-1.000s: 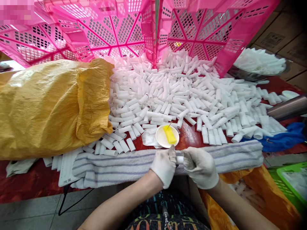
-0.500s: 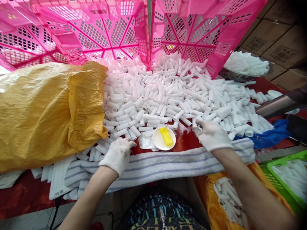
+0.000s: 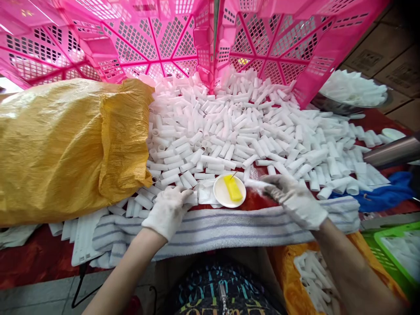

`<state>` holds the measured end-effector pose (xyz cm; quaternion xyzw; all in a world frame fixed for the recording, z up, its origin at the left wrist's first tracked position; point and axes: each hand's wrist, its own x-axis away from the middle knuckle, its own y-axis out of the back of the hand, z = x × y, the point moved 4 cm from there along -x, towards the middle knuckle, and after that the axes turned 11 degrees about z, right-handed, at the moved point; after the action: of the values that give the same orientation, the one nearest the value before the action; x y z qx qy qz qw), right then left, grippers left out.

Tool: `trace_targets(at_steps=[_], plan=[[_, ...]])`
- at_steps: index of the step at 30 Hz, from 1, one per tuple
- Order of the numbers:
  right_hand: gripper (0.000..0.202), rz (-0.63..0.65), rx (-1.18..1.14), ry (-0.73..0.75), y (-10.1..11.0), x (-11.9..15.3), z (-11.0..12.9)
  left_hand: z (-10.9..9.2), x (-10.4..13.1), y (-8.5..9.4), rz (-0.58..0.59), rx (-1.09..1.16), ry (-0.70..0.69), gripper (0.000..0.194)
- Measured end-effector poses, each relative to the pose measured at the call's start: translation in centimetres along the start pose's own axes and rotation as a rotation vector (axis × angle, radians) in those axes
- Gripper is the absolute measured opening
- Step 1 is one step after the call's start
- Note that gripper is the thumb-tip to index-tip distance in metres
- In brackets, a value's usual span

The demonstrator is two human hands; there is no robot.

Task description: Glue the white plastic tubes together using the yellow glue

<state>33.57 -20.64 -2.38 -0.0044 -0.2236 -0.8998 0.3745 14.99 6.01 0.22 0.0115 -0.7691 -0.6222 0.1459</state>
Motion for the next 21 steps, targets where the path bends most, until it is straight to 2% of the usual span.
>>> trace_targets(at_steps=[2,3,5,8,11,12,17,21], plan=[[0.045,0.158,-0.162,-0.072,-2.4,-0.4,0.3,-1.2,-0.9,-0.7,0.021,0.021,0.019,0.029],[0.048,0.177,-0.199,-0.084,-3.4,-0.8,0.3,-1.6,-1.1,-0.9,0.039,0.024,0.029,0.031],[0.048,0.122,-0.171,-0.061,-4.5,-1.8,0.0,-2.0,-1.1,-1.1,0.050,0.017,0.056,0.031],[0.034,0.014,-0.046,0.122,-4.8,-2.6,-1.0,-1.7,-0.2,-0.9,0.043,-0.017,0.096,0.027],[0.020,-0.034,0.033,0.388,-4.6,-2.2,-1.7,-1.1,0.6,-0.9,0.021,-0.024,0.125,0.026],[0.020,-0.034,0.048,0.430,-4.6,-1.9,-1.9,-1.0,0.8,-1.0,0.018,-0.026,0.129,0.026],[0.031,-0.026,0.028,0.312,-5.2,-1.2,-1.8,-1.6,0.9,-2.0,0.077,-0.079,0.090,0.030],[0.023,-0.103,0.052,0.453,-5.3,-0.7,-0.7,-1.8,0.7,-2.4,0.105,-0.060,0.109,0.028]])
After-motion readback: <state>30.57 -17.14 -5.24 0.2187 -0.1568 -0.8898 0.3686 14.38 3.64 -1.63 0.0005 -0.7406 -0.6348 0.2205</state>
